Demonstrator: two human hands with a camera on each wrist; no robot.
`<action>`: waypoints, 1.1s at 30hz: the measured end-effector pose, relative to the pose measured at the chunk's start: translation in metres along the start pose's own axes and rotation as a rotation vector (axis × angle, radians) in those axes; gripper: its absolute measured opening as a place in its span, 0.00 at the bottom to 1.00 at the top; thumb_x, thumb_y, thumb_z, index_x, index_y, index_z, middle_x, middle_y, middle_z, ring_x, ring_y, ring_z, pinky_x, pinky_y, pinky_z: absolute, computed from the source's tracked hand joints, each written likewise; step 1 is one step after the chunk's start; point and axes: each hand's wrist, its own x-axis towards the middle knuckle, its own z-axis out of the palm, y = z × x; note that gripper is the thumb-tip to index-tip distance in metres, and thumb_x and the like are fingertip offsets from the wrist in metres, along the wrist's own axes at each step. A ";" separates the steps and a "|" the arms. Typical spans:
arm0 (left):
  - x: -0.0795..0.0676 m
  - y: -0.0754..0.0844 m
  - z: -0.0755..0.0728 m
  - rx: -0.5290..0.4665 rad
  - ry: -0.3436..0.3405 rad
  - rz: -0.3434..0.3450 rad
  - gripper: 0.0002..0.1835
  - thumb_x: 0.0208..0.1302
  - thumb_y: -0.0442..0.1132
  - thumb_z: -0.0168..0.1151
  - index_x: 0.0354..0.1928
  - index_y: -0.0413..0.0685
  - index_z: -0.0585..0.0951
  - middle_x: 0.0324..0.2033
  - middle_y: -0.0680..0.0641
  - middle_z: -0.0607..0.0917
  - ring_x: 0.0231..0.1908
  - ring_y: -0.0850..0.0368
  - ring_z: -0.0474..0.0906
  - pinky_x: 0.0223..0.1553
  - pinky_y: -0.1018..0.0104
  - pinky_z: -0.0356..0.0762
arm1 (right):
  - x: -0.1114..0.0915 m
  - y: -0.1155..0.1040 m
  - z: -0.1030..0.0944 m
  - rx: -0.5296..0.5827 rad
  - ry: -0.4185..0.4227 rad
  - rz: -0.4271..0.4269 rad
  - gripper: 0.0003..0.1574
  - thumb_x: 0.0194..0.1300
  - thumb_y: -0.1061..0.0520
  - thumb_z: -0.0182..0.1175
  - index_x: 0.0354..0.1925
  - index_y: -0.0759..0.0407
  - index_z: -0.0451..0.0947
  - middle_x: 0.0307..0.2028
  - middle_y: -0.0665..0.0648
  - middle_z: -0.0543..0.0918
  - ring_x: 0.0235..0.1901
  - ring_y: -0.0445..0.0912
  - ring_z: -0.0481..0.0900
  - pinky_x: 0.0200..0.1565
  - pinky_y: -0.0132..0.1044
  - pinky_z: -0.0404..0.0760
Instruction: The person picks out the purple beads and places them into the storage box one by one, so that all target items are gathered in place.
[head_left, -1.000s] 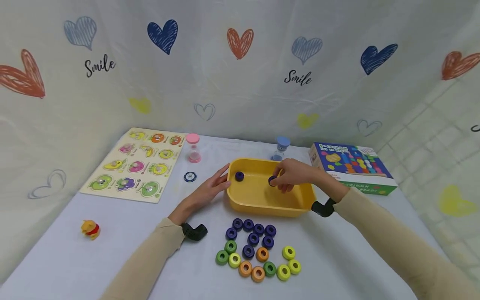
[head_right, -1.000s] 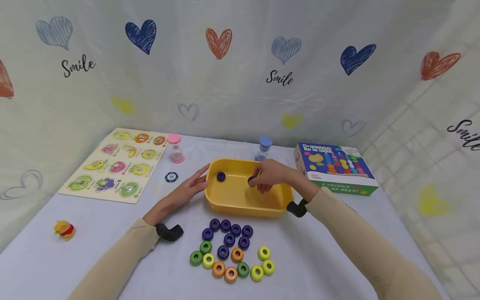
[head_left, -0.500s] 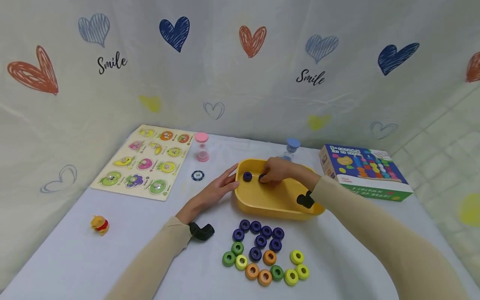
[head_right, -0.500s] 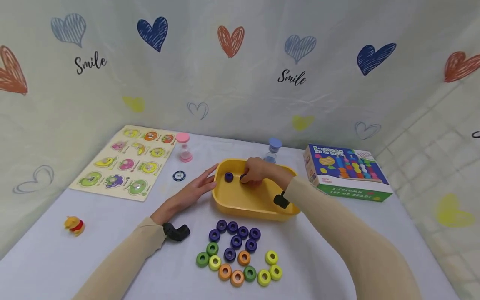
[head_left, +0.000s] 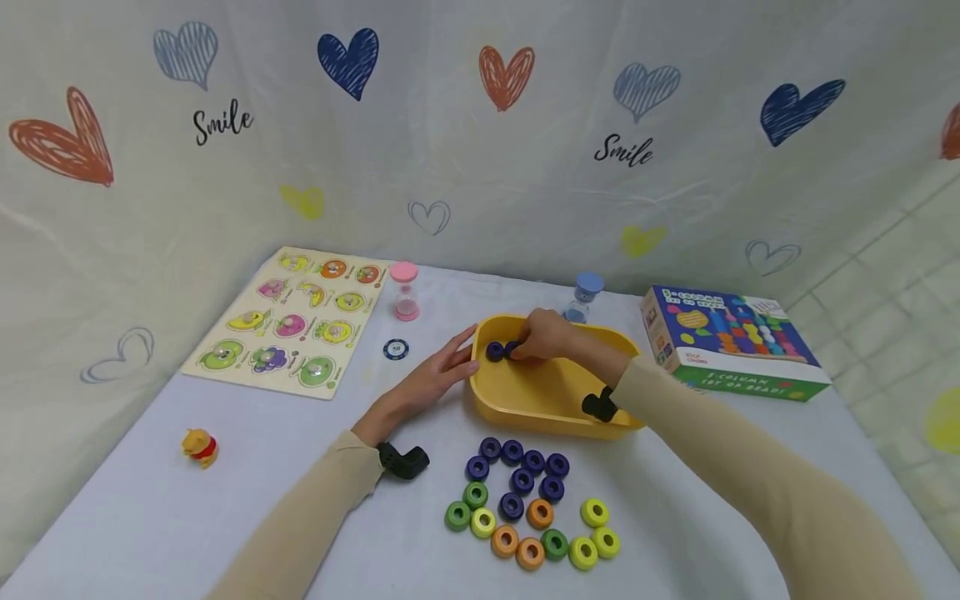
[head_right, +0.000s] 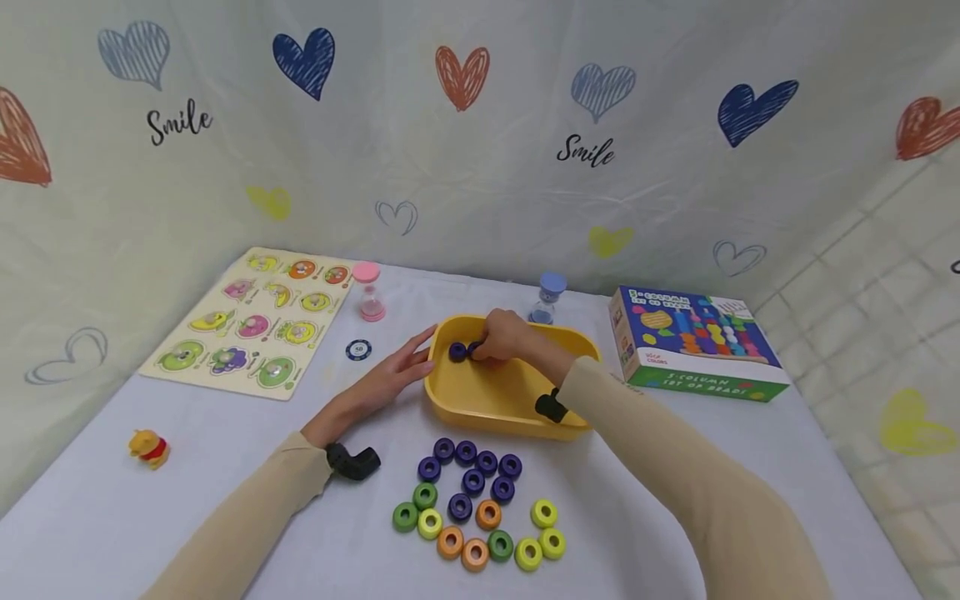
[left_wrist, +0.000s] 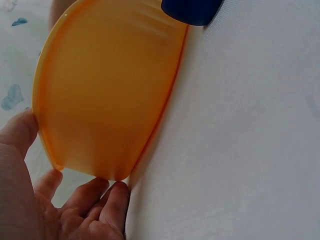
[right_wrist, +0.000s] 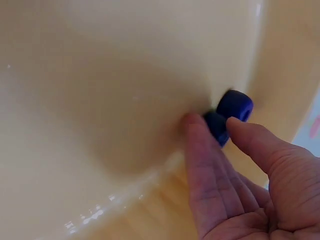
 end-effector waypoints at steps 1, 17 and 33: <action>-0.001 0.002 0.001 -0.009 -0.007 -0.004 0.33 0.63 0.58 0.49 0.67 0.76 0.48 0.65 0.55 0.60 0.63 0.61 0.56 0.63 0.54 0.52 | -0.001 0.001 0.000 0.015 -0.001 0.005 0.16 0.54 0.58 0.65 0.38 0.69 0.80 0.27 0.59 0.83 0.28 0.49 0.83 0.32 0.37 0.81; 0.000 0.006 0.004 -0.015 -0.001 -0.028 0.34 0.62 0.57 0.51 0.67 0.76 0.49 0.64 0.55 0.62 0.62 0.63 0.57 0.63 0.57 0.53 | -0.077 0.002 -0.006 -0.090 0.120 -0.178 0.14 0.62 0.56 0.57 0.42 0.63 0.77 0.27 0.58 0.81 0.23 0.48 0.78 0.26 0.32 0.77; 0.000 0.001 0.002 0.018 0.045 -0.032 0.31 0.63 0.56 0.50 0.65 0.83 0.50 0.63 0.56 0.63 0.62 0.63 0.58 0.62 0.55 0.53 | -0.167 0.016 0.065 -0.177 0.187 -0.334 0.08 0.58 0.53 0.61 0.39 0.50 0.79 0.19 0.39 0.71 0.18 0.35 0.67 0.21 0.27 0.71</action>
